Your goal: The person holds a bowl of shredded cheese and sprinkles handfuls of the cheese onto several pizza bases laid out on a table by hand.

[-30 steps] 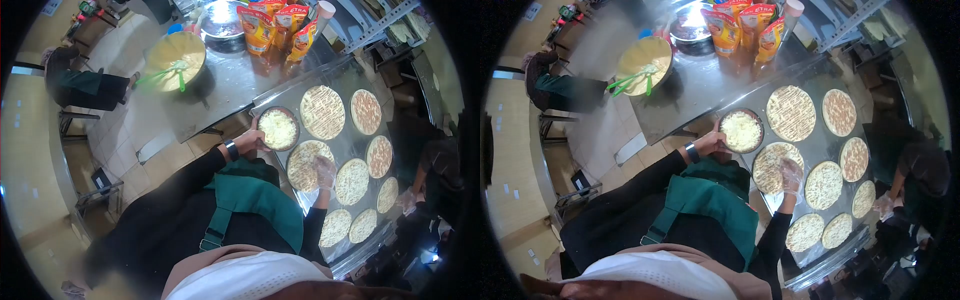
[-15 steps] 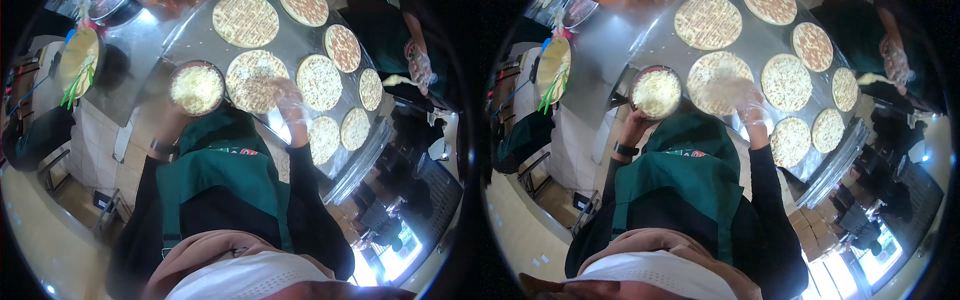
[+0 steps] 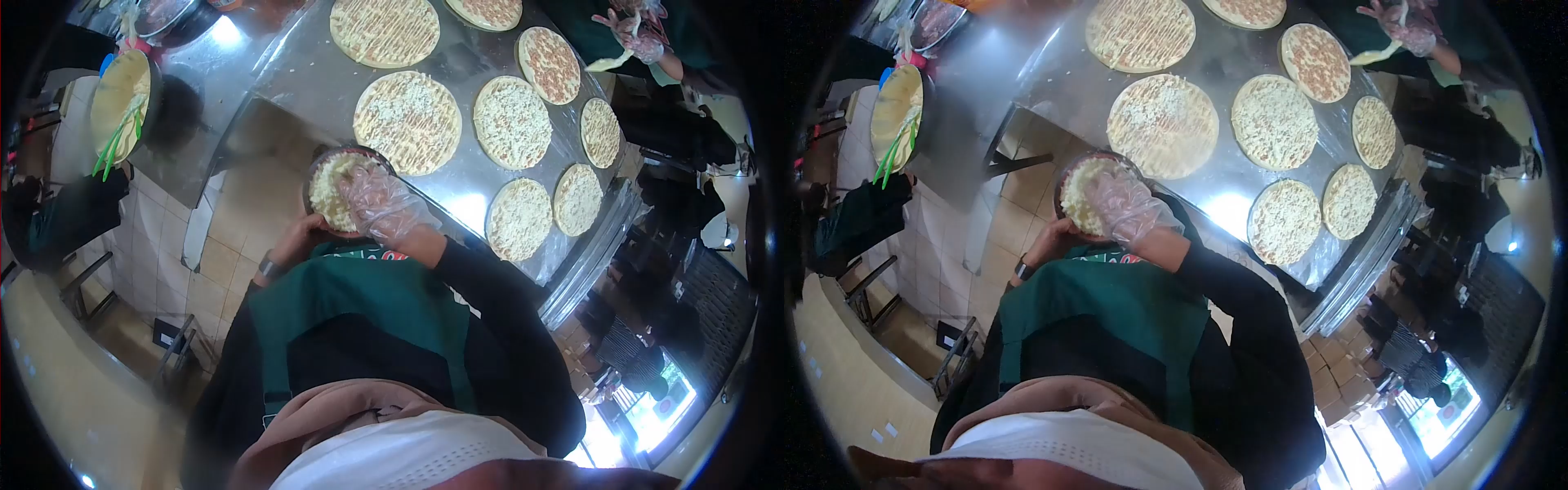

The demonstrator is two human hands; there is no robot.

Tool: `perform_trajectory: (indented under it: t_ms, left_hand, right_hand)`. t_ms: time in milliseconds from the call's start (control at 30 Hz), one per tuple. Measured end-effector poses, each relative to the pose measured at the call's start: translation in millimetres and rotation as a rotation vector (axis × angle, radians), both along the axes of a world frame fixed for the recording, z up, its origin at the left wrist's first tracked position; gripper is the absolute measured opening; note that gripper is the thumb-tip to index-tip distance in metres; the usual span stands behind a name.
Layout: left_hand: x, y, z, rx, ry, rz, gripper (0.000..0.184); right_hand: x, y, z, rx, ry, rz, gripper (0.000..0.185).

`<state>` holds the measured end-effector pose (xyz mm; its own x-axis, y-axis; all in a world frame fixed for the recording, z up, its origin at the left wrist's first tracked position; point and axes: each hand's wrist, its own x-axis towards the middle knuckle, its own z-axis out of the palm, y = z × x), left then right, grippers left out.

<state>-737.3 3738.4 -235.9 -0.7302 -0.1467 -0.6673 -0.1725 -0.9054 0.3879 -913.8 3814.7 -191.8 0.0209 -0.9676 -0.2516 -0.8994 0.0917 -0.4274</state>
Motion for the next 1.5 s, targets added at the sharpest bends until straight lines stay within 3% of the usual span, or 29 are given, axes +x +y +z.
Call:
perform_trajectory:
  t_ms: [133, 300, 400, 467, 500, 700, 800, 833, 1000, 1167, 1267, 1367, 1500]
  left_hand:
    - [-4, 13, -16, -0.019, -0.065, -0.025, 0.083]
    - [-33, 9, 20, -0.107, -0.075, -0.048, 0.083]
    - [-32, 3, 20, -0.133, -0.109, -0.055, 0.076]
    - [-24, -2, 15, -0.126, -0.119, -0.051, 0.070]
    - [-17, -5, 11, -0.116, -0.112, -0.044, 0.067]
    - [0, -17, 19, -0.207, -0.184, -0.031, 0.061]
    - [9, -20, 12, -0.505, -0.155, -0.140, 0.060]
    - [11, -19, 12, -0.403, -0.145, -0.071, 0.059]
    - [23, -18, -13, -0.516, -0.173, -0.207, 0.059]
    - [20, -16, -12, -0.329, -0.219, -0.096, 0.058]
    - [12, -11, -4, -0.210, -0.194, 0.019, 0.058]
    - [8, -11, 1, -0.209, -0.185, 0.026, 0.058]
    - [2, -11, 12, -0.250, -0.203, 0.044, 0.058]
  right_hand:
    - [-9, 10, -15, 0.057, 0.022, 0.000, 0.036]
    - [-50, 16, 1, -0.147, -0.403, -0.277, 0.013]
    - [-76, 15, 5, -0.084, -0.751, -0.598, 0.016]
    - [-89, 13, 2, 0.028, -0.826, -0.830, 0.018]
    - [-99, 16, -15, -0.030, -0.893, -0.801, 0.020]
    - [-107, 30, -37, -0.148, -0.347, -0.490, 0.024]
    - [-119, 46, -38, -0.212, -0.203, -0.446, 0.025]
    - [-124, 52, -38, -0.219, -0.164, -0.442, 0.026]
    - [-153, 69, -59, -0.221, -0.289, -0.566, 0.028]
    - [-153, 54, -48, -0.129, -0.265, -0.790, 0.028]
    - [-145, 53, -53, -0.186, -0.564, -0.807, 0.029]
    - [-134, 46, -39, -0.037, -0.291, -0.754, 0.031]
    - [-137, 38, -19, 0.112, -0.171, -0.711, 0.028]
